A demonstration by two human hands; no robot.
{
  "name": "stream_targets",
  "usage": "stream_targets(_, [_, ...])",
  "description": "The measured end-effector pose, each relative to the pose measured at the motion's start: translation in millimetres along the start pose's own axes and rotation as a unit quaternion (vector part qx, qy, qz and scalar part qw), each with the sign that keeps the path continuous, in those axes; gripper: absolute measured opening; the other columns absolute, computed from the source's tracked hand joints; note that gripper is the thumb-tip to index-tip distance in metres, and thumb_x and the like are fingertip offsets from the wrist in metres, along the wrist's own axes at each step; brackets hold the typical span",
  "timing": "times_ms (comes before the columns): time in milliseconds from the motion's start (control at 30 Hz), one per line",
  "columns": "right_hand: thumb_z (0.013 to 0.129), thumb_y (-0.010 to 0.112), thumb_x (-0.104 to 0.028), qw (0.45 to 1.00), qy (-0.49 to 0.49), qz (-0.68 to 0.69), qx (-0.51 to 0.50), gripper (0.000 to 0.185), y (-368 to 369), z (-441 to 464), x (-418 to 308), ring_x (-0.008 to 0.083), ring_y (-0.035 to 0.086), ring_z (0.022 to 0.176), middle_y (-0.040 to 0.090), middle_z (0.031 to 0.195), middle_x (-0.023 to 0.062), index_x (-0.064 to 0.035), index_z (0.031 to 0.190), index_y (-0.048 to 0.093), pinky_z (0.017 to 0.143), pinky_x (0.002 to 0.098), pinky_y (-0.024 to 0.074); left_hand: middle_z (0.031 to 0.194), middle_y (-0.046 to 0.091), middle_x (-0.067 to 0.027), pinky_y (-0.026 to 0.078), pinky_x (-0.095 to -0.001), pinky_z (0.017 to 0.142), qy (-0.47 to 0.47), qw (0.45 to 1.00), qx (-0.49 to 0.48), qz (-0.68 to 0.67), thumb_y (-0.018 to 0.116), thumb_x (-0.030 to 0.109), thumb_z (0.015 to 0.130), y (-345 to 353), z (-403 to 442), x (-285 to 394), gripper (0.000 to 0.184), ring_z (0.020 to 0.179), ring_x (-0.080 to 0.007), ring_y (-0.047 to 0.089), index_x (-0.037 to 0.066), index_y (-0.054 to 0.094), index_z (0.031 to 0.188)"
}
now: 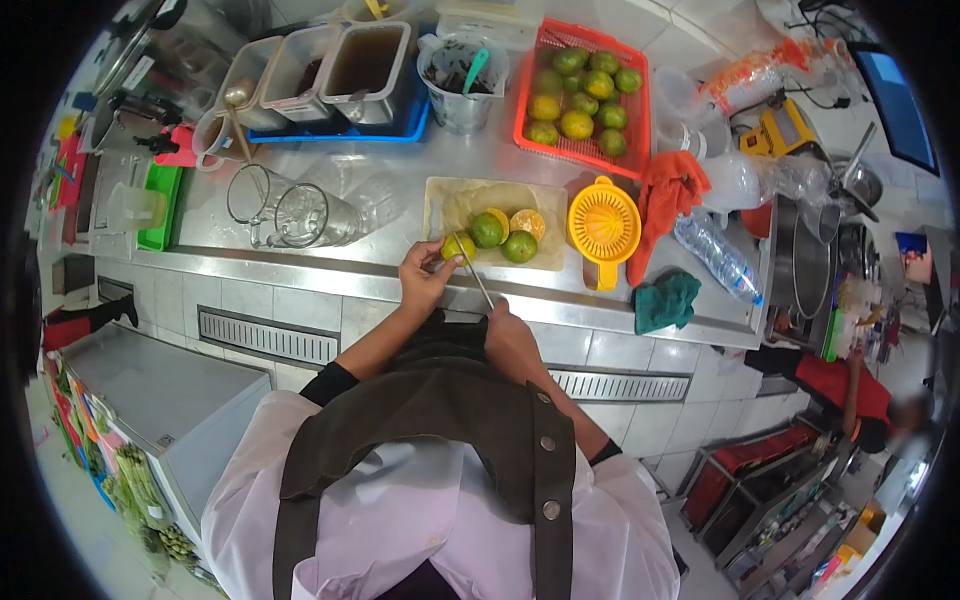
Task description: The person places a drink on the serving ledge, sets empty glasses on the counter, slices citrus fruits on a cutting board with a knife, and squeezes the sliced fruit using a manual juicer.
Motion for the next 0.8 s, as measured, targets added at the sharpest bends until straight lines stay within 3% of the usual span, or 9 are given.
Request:
stream_targets(100, [0.084, 0.032, -0.009, 1.0, 0.007, 0.026, -0.009, 0.026, 6.2, 30.9, -13.8, 0.0465, 0.054, 0.078, 0.055, 0.078, 0.0326, 0.0082, 0.101, 0.042, 0.068, 0.0496, 0.0418, 0.095, 0.057, -0.009, 0.047, -0.0264, 0.079, -0.035, 0.999, -0.013, -0.003, 0.069, -0.001, 0.071, -3.7, 1.1, 0.7, 0.03, 0.086, -0.0151, 0.058, -0.004, 0.055, 0.097])
stream_targets(167, [0.081, 0.032, -0.007, 0.998, -0.018, 0.041, 0.032, 0.026, 14.5, 58.5, -15.7, 0.0472, 0.054, 0.078, 0.055, 0.078, 0.0328, 0.0078, 0.097, 0.045, 0.071, 0.0502, 0.0412, 0.095, 0.056, -0.0096, 0.046, -0.0261, 0.08, -0.009, 0.998, -0.031, 0.047, 0.07, -0.001, 0.07, -3.6, -4.0, 6.1, 0.03, 0.086, -0.0155, 0.058, -0.004, 0.056, 0.096])
stream_targets(300, [0.087, 0.039, -0.013, 0.997, -0.057, 0.012, 0.047, 0.021, 16.9, 46.5, 0.8, 0.0462, 0.055, 0.071, 0.056, 0.071, 0.0303, 0.0072, 0.092, 0.044, 0.063, 0.0503, 0.0415, 0.088, 0.059, -0.0125, 0.048, -0.026, 0.073, 0.029, 0.996, -0.013, 0.08, 0.075, 0.003, 0.063, -3.2, -0.4, 8.7, 0.03, 0.079, -0.0186, 0.06, -0.003, 0.06, 0.088])
stream_targets(400, [0.087, 0.039, -0.012, 1.0, -0.001, -0.002, -0.011, 0.021, 19.1, 19.0, 16.6, 0.0457, 0.055, 0.069, 0.055, 0.069, 0.0306, 0.0074, 0.091, 0.043, 0.062, 0.0503, 0.0416, 0.088, 0.059, -0.0123, 0.048, -0.026, 0.074, 0.036, 0.995, -0.024, 0.087, 0.075, 0.004, 0.063, -4.7, 0.8, 11.4, 0.03, 0.082, -0.019, 0.06, -0.003, 0.061, 0.088])
stream_targets(433, [0.079, 0.038, 0.001, 0.998, 0.033, 0.007, -0.045, 0.013, 13.3, 21.0, 3.5, 0.0454, 0.054, 0.079, 0.055, 0.078, 0.0309, 0.0078, 0.088, 0.045, 0.07, 0.0483, 0.0424, 0.088, 0.059, -0.012, 0.048, -0.0259, 0.075, 0.026, 0.996, -0.023, 0.088, 0.075, 0.004, 0.064, -5.9, -1.5, 11.8, 0.03, 0.083, -0.0188, 0.06, -0.003, 0.06, 0.088])
stream_targets(533, [0.08, 0.036, -0.001, 0.994, -0.072, 0.052, 0.059, 0.015, 31.1, 63.1, 2.2, 0.0447, 0.054, 0.078, 0.054, 0.082, 0.0316, 0.008, 0.089, 0.045, 0.07, 0.0459, 0.0444, 0.089, 0.058, -0.0111, 0.048, -0.0257, 0.075, 0.002, 0.996, -0.03, 0.08, 0.074, 0.003, 0.065, -4.0, -2.7, 10.1, 0.029, 0.084, -0.0176, 0.06, -0.004, 0.059, 0.09])
stream_targets(600, [0.081, 0.036, -0.003, 0.998, -0.042, 0.032, 0.034, 0.016, 27.3, 63.9, 6.1, 0.0439, 0.055, 0.079, 0.055, 0.084, 0.031, 0.0076, 0.089, 0.045, 0.071, 0.0458, 0.0445, 0.091, 0.058, -0.0106, 0.048, -0.0255, 0.076, -0.004, 0.997, -0.023, 0.069, 0.073, 0.003, 0.068, -3.6, 3.1, 9.8, 0.028, 0.084, -0.0161, 0.059, -0.004, 0.058, 0.091])
stream_targets(733, [0.084, 0.036, -0.006, 1.0, -0.02, -0.007, -0.018, 0.017, 22.8, 26.6, 27.4, 0.0428, 0.056, 0.081, 0.056, 0.087, 0.0293, 0.0068, 0.089, 0.045, 0.07, 0.0463, 0.0448, 0.094, 0.057, -0.0102, 0.049, -0.0255, 0.075, -0.106, 0.994, 0.023, -0.032, 0.069, 0.003, 0.072, -2.6, 5.4, -5.8, 0.027, 0.083, -0.0139, 0.058, -0.005, 0.055, 0.094])
stream_targets(800, [0.083, 0.037, -0.005, 0.997, 0.043, -0.04, -0.056, 0.016, 14.3, 4.7, 38.0, 0.0424, 0.057, 0.08, 0.057, 0.085, 0.028, 0.0061, 0.089, 0.046, 0.07, 0.0469, 0.0449, 0.093, 0.058, -0.0104, 0.049, -0.0253, 0.074, -0.122, 0.991, 0.031, -0.043, 0.068, 0.003, 0.074, -1.9, 5.4, -1.9, 0.026, 0.082, -0.0134, 0.057, -0.005, 0.055, 0.095])
Point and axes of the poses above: each hand's wrist, its own z-axis towards the middle knuckle, its own y-axis out of the palm, x = y × z, the point moved 3 cm from there along z, towards the middle knuckle
